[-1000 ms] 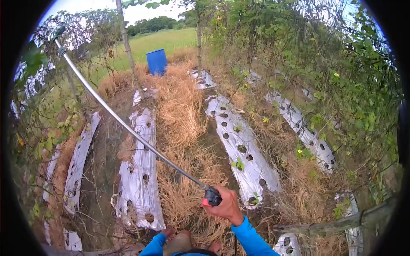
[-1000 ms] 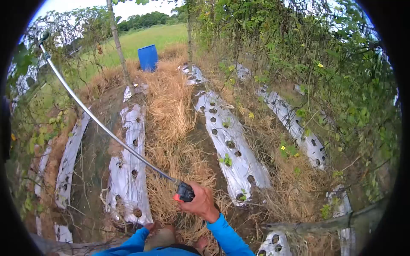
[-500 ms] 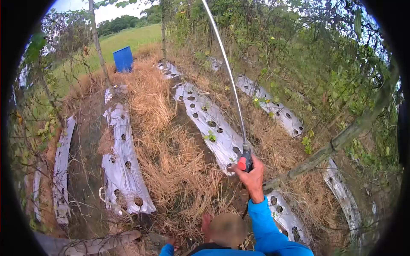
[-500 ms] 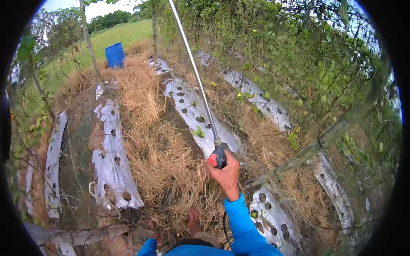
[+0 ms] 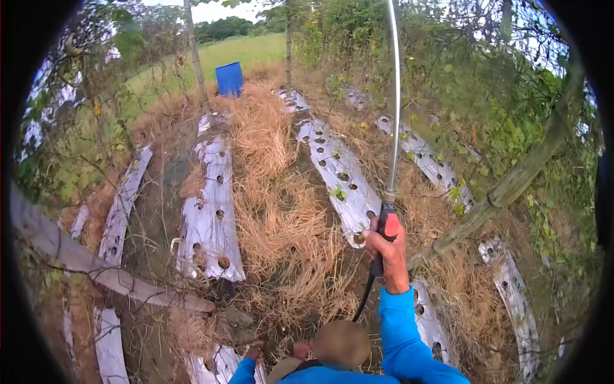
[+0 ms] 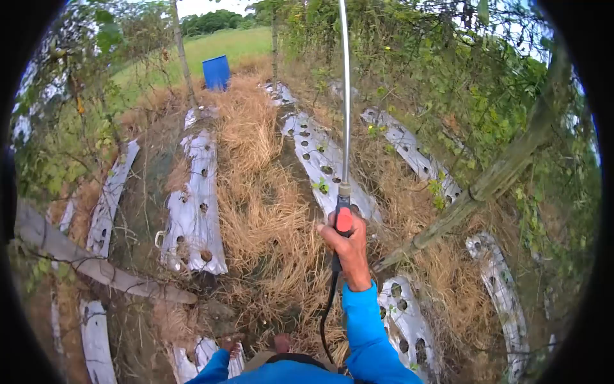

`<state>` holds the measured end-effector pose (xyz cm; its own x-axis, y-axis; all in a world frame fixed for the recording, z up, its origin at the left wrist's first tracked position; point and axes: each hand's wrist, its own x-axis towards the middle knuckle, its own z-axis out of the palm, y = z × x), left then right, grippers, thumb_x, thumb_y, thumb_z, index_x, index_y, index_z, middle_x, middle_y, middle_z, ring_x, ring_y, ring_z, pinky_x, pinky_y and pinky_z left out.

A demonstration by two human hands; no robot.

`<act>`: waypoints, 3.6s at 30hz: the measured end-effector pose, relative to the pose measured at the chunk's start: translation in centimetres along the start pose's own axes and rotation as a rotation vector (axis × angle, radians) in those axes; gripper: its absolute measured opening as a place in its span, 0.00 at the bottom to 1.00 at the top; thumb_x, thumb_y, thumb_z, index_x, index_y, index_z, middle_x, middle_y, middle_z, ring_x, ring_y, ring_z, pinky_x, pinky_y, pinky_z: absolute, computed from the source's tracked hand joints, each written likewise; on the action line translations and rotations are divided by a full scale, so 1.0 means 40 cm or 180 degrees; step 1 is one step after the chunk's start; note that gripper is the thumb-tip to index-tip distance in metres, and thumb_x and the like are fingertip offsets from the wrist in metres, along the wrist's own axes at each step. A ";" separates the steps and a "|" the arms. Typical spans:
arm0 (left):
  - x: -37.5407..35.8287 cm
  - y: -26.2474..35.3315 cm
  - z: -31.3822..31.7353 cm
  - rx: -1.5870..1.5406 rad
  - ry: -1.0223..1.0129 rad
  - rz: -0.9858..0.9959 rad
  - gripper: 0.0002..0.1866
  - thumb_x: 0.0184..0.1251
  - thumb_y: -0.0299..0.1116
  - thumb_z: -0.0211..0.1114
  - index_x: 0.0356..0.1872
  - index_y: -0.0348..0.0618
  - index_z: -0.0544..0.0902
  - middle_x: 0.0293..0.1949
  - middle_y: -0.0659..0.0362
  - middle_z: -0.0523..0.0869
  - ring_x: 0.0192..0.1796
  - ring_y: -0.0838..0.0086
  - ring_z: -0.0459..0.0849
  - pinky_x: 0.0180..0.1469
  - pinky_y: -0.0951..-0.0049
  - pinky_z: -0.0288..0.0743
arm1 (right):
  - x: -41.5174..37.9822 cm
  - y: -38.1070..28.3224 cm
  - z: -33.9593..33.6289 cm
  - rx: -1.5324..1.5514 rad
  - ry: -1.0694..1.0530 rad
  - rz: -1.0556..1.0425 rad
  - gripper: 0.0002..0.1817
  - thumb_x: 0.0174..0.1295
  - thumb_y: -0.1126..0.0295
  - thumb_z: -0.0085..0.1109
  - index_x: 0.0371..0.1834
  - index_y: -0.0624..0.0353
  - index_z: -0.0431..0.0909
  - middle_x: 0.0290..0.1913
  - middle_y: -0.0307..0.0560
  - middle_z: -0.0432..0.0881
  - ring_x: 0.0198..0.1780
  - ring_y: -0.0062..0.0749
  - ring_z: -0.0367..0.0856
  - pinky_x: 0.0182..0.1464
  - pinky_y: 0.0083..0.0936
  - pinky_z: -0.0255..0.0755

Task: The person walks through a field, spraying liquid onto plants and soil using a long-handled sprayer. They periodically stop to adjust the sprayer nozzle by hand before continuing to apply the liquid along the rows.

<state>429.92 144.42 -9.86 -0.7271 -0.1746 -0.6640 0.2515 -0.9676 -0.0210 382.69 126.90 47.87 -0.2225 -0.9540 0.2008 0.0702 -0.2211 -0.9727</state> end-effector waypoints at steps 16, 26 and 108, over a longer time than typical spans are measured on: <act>-0.024 -0.946 0.178 0.1086 0.3241 0.0837 0.15 0.61 0.49 0.60 0.24 0.51 0.79 0.17 0.63 0.77 0.16 0.74 0.73 0.15 0.71 0.65 | -0.759 0.002 -0.241 0.2747 -0.3294 0.1807 0.17 0.43 0.70 0.67 0.29 0.57 0.65 0.22 0.40 0.64 0.21 0.23 0.61 0.22 0.23 0.56; -0.031 -1.272 0.111 0.1266 0.3342 0.1722 0.17 0.66 0.53 0.52 0.32 0.53 0.79 0.22 0.64 0.80 0.20 0.74 0.77 0.17 0.73 0.65 | -1.076 -0.156 -0.354 0.2804 -0.3662 0.1538 0.16 0.45 0.70 0.62 0.30 0.61 0.63 0.21 0.43 0.62 0.19 0.23 0.57 0.20 0.25 0.55; -0.143 -4.373 -0.088 0.1973 0.3370 0.0292 0.20 0.62 0.51 0.54 0.44 0.49 0.82 0.43 0.54 0.84 0.43 0.61 0.79 0.40 0.56 0.74 | -3.575 -1.184 -1.828 -0.0687 0.0377 -0.0786 0.18 0.51 0.55 0.70 0.23 0.59 0.76 0.17 0.34 0.70 0.21 0.20 0.65 0.25 0.25 0.60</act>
<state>392.35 315.31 -5.04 0.2266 -0.2921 -0.9291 -0.2815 -0.9329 0.2246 340.07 288.59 56.74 -0.3193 -0.8442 0.4306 -0.2044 -0.3823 -0.9011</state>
